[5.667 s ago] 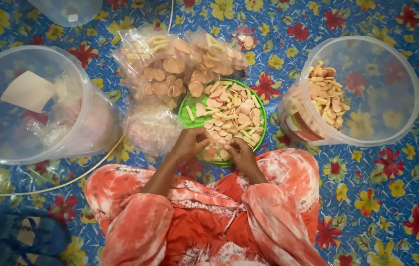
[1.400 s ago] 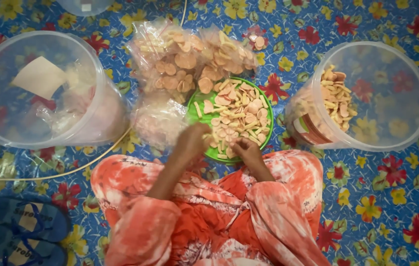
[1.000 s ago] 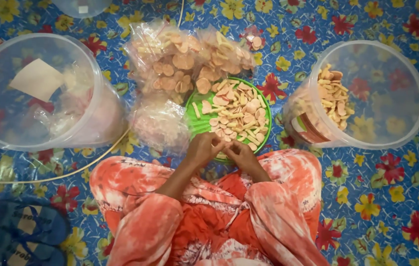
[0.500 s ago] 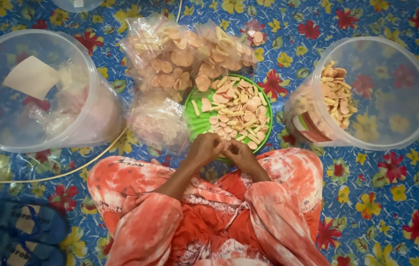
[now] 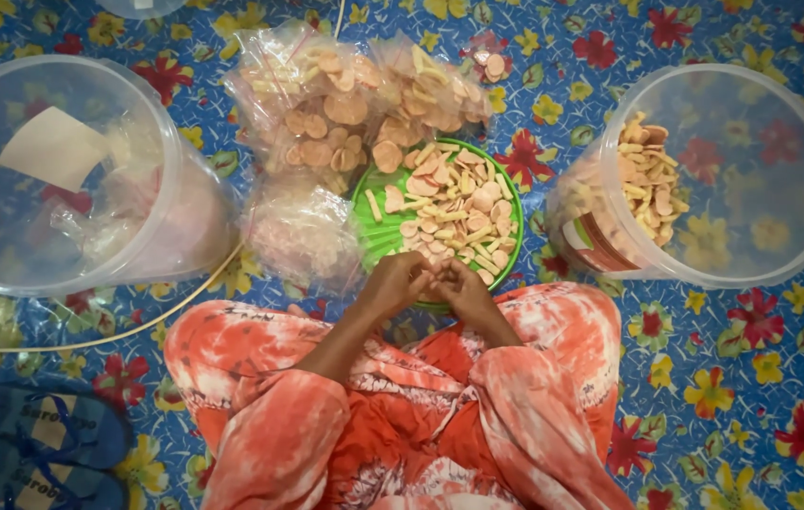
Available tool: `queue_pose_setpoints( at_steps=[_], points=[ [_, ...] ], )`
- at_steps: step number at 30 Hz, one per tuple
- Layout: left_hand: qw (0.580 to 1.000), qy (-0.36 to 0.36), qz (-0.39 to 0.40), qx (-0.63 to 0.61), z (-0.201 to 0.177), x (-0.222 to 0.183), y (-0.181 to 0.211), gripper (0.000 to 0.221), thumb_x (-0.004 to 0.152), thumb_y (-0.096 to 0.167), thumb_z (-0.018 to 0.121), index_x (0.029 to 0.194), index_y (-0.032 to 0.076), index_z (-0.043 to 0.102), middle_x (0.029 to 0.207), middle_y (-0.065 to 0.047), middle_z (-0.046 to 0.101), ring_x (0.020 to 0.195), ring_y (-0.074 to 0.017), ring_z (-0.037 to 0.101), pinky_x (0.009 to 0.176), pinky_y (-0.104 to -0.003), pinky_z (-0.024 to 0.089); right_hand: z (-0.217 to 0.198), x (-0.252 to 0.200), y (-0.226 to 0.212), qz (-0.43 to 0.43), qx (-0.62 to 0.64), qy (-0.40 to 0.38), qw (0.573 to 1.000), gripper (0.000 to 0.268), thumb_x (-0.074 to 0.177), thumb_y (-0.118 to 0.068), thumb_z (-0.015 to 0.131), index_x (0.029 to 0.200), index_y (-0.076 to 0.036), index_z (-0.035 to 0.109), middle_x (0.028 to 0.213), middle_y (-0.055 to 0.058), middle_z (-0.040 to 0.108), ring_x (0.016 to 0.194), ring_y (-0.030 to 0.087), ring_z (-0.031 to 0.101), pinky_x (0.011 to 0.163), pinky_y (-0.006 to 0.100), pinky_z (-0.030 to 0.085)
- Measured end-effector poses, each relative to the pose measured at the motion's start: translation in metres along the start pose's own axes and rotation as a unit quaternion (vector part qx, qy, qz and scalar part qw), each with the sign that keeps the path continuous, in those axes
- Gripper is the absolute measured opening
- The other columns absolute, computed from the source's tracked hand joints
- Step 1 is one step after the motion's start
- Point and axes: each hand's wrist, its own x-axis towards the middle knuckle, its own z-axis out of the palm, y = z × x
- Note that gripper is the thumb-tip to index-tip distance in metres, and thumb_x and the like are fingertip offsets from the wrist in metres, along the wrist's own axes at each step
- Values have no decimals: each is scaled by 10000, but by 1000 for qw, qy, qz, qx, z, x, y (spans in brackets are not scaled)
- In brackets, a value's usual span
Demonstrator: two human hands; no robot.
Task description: Sorting and transferring small food discs from a plate into a plastic container
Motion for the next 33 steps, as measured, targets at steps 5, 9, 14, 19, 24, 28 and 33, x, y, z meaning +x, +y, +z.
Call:
queue_pose_setpoints(
  at_steps=[5,9,14,19,24,28,33],
  points=[
    [999,-6,24,26,1,1,-7,183,747,169,657,930,154,647,709,-64,668,723,-290,670,656,-402,537,2,-8,-23,-9,-26,27,999,150,869,-154,623,995,-75,605,827,42,638,756,110,594,690,254,502],
    [998,-21,40,42,9,5,-17,185,753,205,666,925,143,645,736,-82,676,753,-313,668,672,-413,538,-1,-4,-12,1,-19,57,998,133,866,-167,644,938,-56,628,768,69,652,694,115,617,643,243,522],
    [998,-17,44,29,-1,0,-3,160,760,208,667,899,129,668,751,-118,680,759,-337,665,676,-428,538,-6,1,8,-13,-34,53,998,118,871,-165,643,934,-65,636,783,61,652,711,110,593,662,258,510],
    [1000,-8,22,7,2,-1,-7,138,780,236,633,876,152,686,760,-91,689,762,-311,669,677,-414,541,-6,2,14,-29,-43,44,998,106,882,-142,624,937,-52,634,777,79,655,706,135,611,673,281,521],
    [1000,-4,8,10,-3,-4,6,151,786,267,633,857,150,697,744,-100,689,769,-327,664,690,-429,536,-2,-7,3,-59,-96,42,993,100,830,-65,637,929,-51,631,750,70,640,714,157,586,697,331,510],
    [999,5,5,31,3,-1,-7,139,781,302,632,829,188,696,726,-71,688,766,-308,666,687,-411,537,-1,-10,-7,-64,-145,37,987,70,836,-112,654,891,-77,629,734,67,652,700,156,608,657,318,514],
    [991,80,60,91,4,0,-20,130,733,292,645,718,162,647,781,-99,644,752,-336,640,701,-422,520,9,-22,-38,-69,-137,96,983,64,840,-76,612,903,-80,606,731,111,680,691,202,658,670,325,532]
  ],
)
